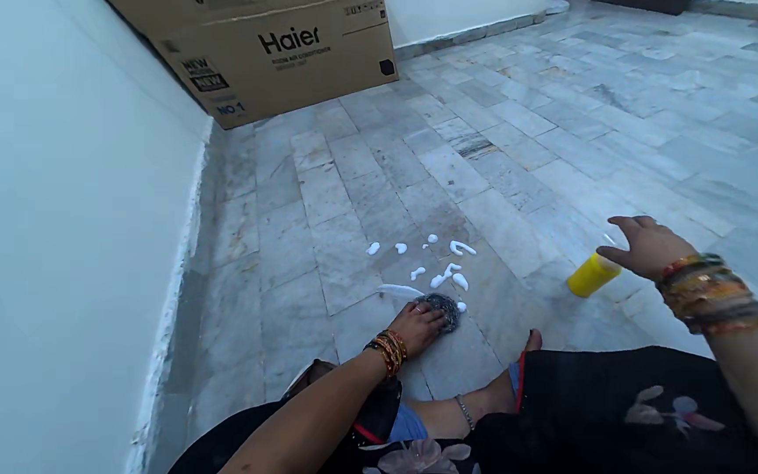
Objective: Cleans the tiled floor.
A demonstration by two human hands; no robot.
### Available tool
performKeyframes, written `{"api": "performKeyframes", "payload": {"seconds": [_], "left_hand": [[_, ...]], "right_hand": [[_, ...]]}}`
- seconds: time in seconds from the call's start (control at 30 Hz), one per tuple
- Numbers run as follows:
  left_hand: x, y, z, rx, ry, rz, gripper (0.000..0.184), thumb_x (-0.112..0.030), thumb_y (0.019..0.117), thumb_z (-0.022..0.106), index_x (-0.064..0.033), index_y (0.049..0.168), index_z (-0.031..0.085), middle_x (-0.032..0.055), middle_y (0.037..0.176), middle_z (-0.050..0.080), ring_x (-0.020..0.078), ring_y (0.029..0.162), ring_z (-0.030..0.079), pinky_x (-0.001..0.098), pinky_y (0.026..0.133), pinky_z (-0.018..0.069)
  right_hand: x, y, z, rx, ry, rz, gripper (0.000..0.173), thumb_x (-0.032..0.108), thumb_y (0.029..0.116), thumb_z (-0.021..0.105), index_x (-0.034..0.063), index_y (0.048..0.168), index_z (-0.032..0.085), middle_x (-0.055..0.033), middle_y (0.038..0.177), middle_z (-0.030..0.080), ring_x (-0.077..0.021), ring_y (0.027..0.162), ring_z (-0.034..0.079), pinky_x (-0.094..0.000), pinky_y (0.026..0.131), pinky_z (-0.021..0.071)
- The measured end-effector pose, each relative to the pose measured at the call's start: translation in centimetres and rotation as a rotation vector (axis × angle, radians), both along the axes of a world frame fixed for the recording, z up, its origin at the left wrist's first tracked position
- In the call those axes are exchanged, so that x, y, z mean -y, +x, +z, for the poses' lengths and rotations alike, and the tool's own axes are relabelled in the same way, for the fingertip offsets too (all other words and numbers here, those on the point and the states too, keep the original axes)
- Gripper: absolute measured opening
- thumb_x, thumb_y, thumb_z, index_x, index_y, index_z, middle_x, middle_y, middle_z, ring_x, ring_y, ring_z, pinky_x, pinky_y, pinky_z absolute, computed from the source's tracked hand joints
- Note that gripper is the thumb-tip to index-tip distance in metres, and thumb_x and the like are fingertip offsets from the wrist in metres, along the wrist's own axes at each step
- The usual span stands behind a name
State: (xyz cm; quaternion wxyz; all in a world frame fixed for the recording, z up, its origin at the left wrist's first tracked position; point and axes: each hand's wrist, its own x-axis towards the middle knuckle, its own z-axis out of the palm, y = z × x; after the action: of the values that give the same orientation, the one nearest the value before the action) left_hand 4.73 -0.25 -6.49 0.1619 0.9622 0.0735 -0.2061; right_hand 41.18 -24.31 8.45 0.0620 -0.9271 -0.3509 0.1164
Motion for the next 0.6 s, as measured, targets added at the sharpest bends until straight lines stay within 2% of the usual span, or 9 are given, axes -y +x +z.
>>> {"api": "performKeyframes", "payload": {"seconds": [0.1, 0.17, 0.23, 0.3, 0.37, 0.43, 0.53, 0.6], "left_hand": [[-0.7, 1.0, -2.3, 0.124, -0.031, -0.135, 0.047, -0.028, 0.111, 0.036, -0.0174, 0.155, 0.048, 0.0049, 0.167, 0.037, 0.0265, 0.158, 0.025, 0.0525, 0.128, 0.0153], [-0.5, 3.5, -3.7, 0.177, -0.043, -0.167, 0.05, -0.029, 0.1113, 0.034, -0.0121, 0.157, 0.044, 0.0051, 0.169, 0.032, 0.0233, 0.159, 0.02, 0.0496, 0.129, 0.0111], [-0.2, 7.3, -4.3, 0.141, -0.021, -0.098, 0.053, -0.033, 0.1124, 0.029, -0.0106, 0.16, 0.039, 0.0029, 0.171, 0.025, 0.0208, 0.161, 0.013, 0.0489, 0.13, 0.0058], [-0.9, 11.4, -4.7, 0.165, 0.013, 0.036, 0.06, -0.042, 0.1115, 0.032, -0.008, 0.161, 0.035, 0.0042, 0.172, 0.022, 0.0226, 0.161, 0.011, 0.0499, 0.13, 0.0046], [-2.8, 15.5, -4.5, 0.126, 0.056, 0.134, 0.074, -0.055, 0.1091, 0.033, -0.0057, 0.164, 0.025, 0.0063, 0.174, 0.012, 0.0253, 0.162, 0.004, 0.0528, 0.129, 0.0018], [-5.4, 19.0, -4.2, 0.082, 0.084, 0.205, 0.084, -0.064, 0.1061, 0.031, -0.0061, 0.165, 0.017, 0.0068, 0.175, 0.005, 0.0269, 0.162, 0.0, 0.0559, 0.129, 0.0], [-9.6, 22.7, -3.3, 0.036, 0.102, 0.281, 0.086, -0.065, 0.1053, 0.033, -0.0073, 0.166, 0.015, 0.0075, 0.175, 0.003, 0.0287, 0.162, -0.001, 0.0574, 0.128, 0.0012], [-12.3, 24.0, -2.5, 0.01, 0.127, 0.325, 0.084, -0.064, 0.106, 0.032, -0.0074, 0.166, 0.016, 0.0088, 0.175, 0.004, 0.0311, 0.162, 0.001, 0.0589, 0.128, 0.0037]], "right_hand": [[3.1, -3.4, 1.2, 0.049, 0.151, 0.208, 0.068, 0.036, 0.091, 0.08, 0.0066, 0.147, 0.055, -0.0274, 0.145, 0.054, -0.0518, 0.134, 0.05, -0.0701, 0.104, 0.045], [4.7, -6.9, 1.9, 0.021, 0.169, 0.33, 0.071, 0.044, 0.0889, 0.079, 0.0096, 0.146, 0.056, -0.0235, 0.143, 0.057, -0.0466, 0.132, 0.055, -0.0661, 0.104, 0.048], [4.9, -10.3, 2.2, -0.031, 0.199, 0.522, 0.068, 0.051, 0.0891, 0.073, 0.013, 0.144, 0.059, -0.0171, 0.138, 0.063, -0.0385, 0.126, 0.062, -0.0595, 0.098, 0.0545], [3.7, -12.3, 1.9, -0.173, 0.208, 0.722, 0.063, 0.046, 0.0911, 0.072, 0.0148, 0.144, 0.058, -0.0154, 0.135, 0.066, -0.0373, 0.124, 0.065, -0.0589, 0.096, 0.0562], [1.8, -13.0, 1.5, -0.314, 0.085, 0.81, 0.063, 0.04, 0.093, 0.074, 0.0151, 0.147, 0.055, -0.0185, 0.136, 0.064, -0.0415, 0.126, 0.062, -0.0612, 0.097, 0.0538], [0.0, -12.8, 1.0, -0.41, -0.12, 0.808, 0.063, 0.039, 0.0967, 0.071, 0.0159, 0.152, 0.05, -0.0203, 0.141, 0.06, -0.043, 0.132, 0.057, -0.0615, 0.102, 0.0494], [-2.1, -12.2, 0.4, -0.541, -0.356, 0.771, 0.064, 0.04, 0.1011, 0.066, 0.0162, 0.156, 0.044, -0.0216, 0.145, 0.055, -0.0437, 0.135, 0.052, -0.0611, 0.105, 0.046], [-2.3, -12.1, 0.0, -0.6, -0.373, 0.776, 0.062, 0.038, 0.1019, 0.065, 0.0154, 0.156, 0.045, -0.0225, 0.143, 0.057, -0.0446, 0.133, 0.054, -0.0619, 0.104, 0.0463]]}}
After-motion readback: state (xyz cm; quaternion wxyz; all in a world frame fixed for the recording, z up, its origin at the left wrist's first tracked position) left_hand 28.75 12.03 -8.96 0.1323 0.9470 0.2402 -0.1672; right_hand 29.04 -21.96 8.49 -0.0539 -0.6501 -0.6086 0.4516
